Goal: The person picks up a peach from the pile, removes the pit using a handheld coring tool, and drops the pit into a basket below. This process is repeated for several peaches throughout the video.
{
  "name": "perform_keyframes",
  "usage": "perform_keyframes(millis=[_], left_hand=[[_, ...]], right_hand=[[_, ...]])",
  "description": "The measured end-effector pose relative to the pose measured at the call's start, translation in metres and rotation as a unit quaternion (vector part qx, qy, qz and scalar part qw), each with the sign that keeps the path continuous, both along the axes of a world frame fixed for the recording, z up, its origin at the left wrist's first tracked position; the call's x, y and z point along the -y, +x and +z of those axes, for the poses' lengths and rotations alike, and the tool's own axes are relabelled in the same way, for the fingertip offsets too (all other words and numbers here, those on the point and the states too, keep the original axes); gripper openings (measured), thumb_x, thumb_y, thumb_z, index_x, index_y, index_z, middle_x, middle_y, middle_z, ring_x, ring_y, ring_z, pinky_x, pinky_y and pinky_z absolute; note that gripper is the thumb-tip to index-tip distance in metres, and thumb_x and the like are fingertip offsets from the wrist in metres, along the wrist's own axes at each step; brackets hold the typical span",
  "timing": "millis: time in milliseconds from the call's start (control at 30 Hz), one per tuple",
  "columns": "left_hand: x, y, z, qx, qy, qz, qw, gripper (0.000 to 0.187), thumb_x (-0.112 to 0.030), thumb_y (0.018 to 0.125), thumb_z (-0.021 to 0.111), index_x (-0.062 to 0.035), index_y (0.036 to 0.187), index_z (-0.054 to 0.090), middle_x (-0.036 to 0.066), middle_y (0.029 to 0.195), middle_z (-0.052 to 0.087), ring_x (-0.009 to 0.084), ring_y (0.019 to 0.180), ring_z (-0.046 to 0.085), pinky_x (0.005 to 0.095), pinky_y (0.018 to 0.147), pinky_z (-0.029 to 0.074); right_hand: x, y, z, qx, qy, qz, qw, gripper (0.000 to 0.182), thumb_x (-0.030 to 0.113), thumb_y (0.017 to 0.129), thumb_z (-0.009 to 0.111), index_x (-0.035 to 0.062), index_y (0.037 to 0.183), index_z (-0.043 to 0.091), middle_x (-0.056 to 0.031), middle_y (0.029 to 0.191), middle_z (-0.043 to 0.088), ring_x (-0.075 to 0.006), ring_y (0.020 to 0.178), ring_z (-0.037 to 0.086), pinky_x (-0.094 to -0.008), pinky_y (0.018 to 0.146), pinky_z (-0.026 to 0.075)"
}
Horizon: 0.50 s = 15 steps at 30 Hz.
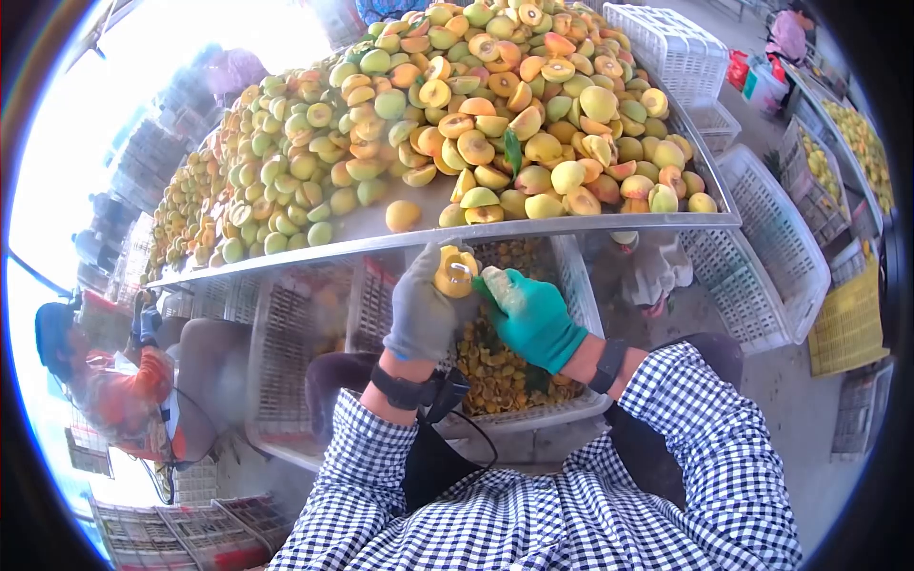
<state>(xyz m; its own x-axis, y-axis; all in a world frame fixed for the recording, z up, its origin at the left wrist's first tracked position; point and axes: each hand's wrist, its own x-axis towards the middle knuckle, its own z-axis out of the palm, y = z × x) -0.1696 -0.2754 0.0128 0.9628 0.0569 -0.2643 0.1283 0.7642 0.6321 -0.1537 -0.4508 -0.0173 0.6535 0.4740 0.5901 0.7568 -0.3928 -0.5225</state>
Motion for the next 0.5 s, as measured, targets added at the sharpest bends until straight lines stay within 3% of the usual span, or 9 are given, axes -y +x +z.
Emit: perform_keyframes(millis=[133,167,300,400,433,467,500], left_hand=[[-0.002,-0.004,-0.008,-0.012,0.003,-0.001,1.0,0.038,-0.032,0.105,0.046,-0.0011,0.122,0.059,0.012,0.116,0.064,0.0288,0.108,0.061,0.0476,0.095,0.051],[-0.001,-0.005,-0.012,-0.011,-0.002,0.011,1.0,0.036,-0.03,0.104,0.047,-0.0004,0.121,0.06,0.012,0.113,0.065,0.0276,0.103,0.063,0.0438,0.095,0.051],[0.007,-0.013,0.001,-0.005,0.168,0.076,0.983,0.035,-0.028,0.104,0.049,0.0005,0.119,0.062,0.009,0.107,0.067,0.0235,0.096,0.065,0.0355,0.088,0.054],[-0.033,-0.017,0.008,0.056,0.393,0.171,0.902,0.033,-0.025,0.101,0.054,0.001,0.12,0.062,0.011,0.108,0.066,0.0227,0.097,0.065,0.0356,0.087,0.053],[-0.062,-0.022,0.018,0.01,0.648,0.215,0.731,0.036,-0.026,0.098,0.058,0.0018,0.121,0.062,0.014,0.112,0.065,0.0252,0.1,0.064,0.0379,0.09,0.052],[-0.084,-0.025,0.028,-0.037,0.839,0.237,0.488,0.04,-0.027,0.094,0.062,0.0025,0.122,0.061,0.016,0.115,0.064,0.0276,0.104,0.063,0.0403,0.093,0.05],[-0.084,-0.022,0.035,-0.12,0.912,0.225,0.322,0.046,-0.029,0.091,0.066,0.0021,0.124,0.061,0.019,0.122,0.061,0.0312,0.111,0.06,0.0426,0.097,0.048]], right_hand=[[-0.002,-0.008,-0.007,-0.006,-0.011,0.032,0.999,0.036,0.005,0.081,0.063,-0.003,0.115,0.059,-0.0183,0.089,0.064,-0.0346,0.071,0.066,-0.0434,0.058,0.052],[-0.003,-0.009,-0.01,-0.02,-0.004,0.043,0.999,0.035,0.005,0.081,0.063,-0.003,0.115,0.059,-0.0184,0.089,0.064,-0.035,0.07,0.066,-0.0437,0.058,0.052],[-0.012,-0.027,-0.01,-0.088,0.053,0.089,0.991,0.031,0.01,0.08,0.064,0.0001,0.109,0.061,-0.0213,0.085,0.065,-0.0393,0.072,0.065,-0.0474,0.062,0.052],[-0.001,-0.004,0.004,-0.217,0.0,0.124,0.968,0.025,0.014,0.08,0.065,0.0031,0.102,0.062,-0.0241,0.082,0.066,-0.0427,0.077,0.065,-0.0505,0.066,0.052],[0.011,0.007,0.01,-0.263,-0.023,0.142,0.954,0.021,0.016,0.08,0.064,0.0039,0.097,0.061,-0.0251,0.079,0.066,-0.0442,0.08,0.065,-0.0514,0.068,0.052],[0.021,0.017,0.006,-0.232,-0.112,0.105,0.961,0.017,0.015,0.081,0.063,0.0043,0.095,0.061,-0.0232,0.08,0.067,-0.0428,0.079,0.066,-0.0515,0.067,0.052],[0.029,0.022,0.009,-0.238,-0.165,0.061,0.955,0.015,0.014,0.082,0.062,0.0053,0.094,0.061,-0.0226,0.08,0.067,-0.0422,0.079,0.067,-0.052,0.067,0.051]])
